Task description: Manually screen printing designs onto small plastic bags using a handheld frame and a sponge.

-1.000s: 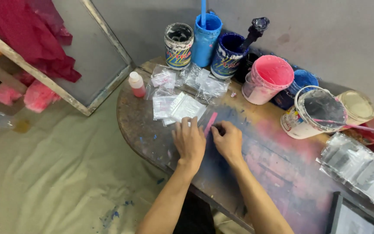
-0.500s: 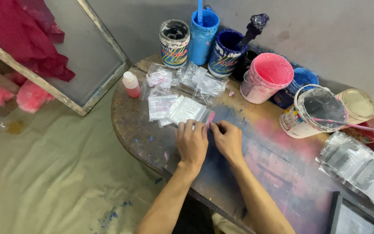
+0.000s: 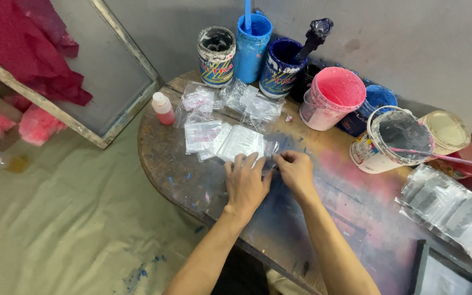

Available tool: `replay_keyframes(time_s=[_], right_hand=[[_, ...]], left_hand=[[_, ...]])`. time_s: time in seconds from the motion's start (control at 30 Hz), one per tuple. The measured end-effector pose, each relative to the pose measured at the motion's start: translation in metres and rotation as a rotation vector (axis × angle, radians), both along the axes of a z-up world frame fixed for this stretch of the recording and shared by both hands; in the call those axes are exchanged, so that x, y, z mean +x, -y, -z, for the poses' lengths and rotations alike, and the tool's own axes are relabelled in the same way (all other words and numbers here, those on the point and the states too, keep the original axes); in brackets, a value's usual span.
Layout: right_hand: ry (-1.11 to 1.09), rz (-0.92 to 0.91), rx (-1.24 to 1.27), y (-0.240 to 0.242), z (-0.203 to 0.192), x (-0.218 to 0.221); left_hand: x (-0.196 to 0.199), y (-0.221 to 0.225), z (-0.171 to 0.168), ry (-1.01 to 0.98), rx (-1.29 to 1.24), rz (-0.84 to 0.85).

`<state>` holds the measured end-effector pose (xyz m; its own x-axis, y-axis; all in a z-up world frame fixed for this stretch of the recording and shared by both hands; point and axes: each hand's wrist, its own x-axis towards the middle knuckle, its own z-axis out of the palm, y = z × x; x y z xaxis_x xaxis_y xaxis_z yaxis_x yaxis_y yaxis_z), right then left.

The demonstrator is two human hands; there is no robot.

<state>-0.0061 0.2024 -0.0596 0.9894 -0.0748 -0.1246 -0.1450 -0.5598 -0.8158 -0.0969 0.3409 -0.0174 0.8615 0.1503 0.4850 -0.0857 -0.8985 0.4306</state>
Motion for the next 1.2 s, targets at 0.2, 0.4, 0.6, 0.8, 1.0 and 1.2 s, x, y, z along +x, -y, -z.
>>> replay_keyframes(time_s=[0.2,0.4,0.6,0.8,1.0,1.2], right_hand=[[-0.020,0.021,0.039,0.014,-0.028,-0.014],[-0.050,0.110,0.039,0.067,-0.023,-0.029],[-0.114,0.286,0.103,0.122,-0.035,-0.066],[-0.099,0.366,-0.091,0.170,-0.042,-0.099],[-0.171,0.362,-0.379,0.197,-0.054,-0.120],[-0.234,0.323,-0.564,0.195,-0.071,-0.130]], left_hand=[[0.003,0.000,0.008,-0.017,0.003,-0.057],[0.001,-0.004,-0.003,-0.112,0.008,-0.075],[-0.003,-0.002,-0.014,-0.159,0.026,-0.096],[-0.001,0.002,-0.013,-0.187,0.058,-0.142],[0.002,-0.001,-0.001,-0.128,0.105,-0.187],[-0.004,0.008,-0.015,-0.103,0.113,-0.178]])
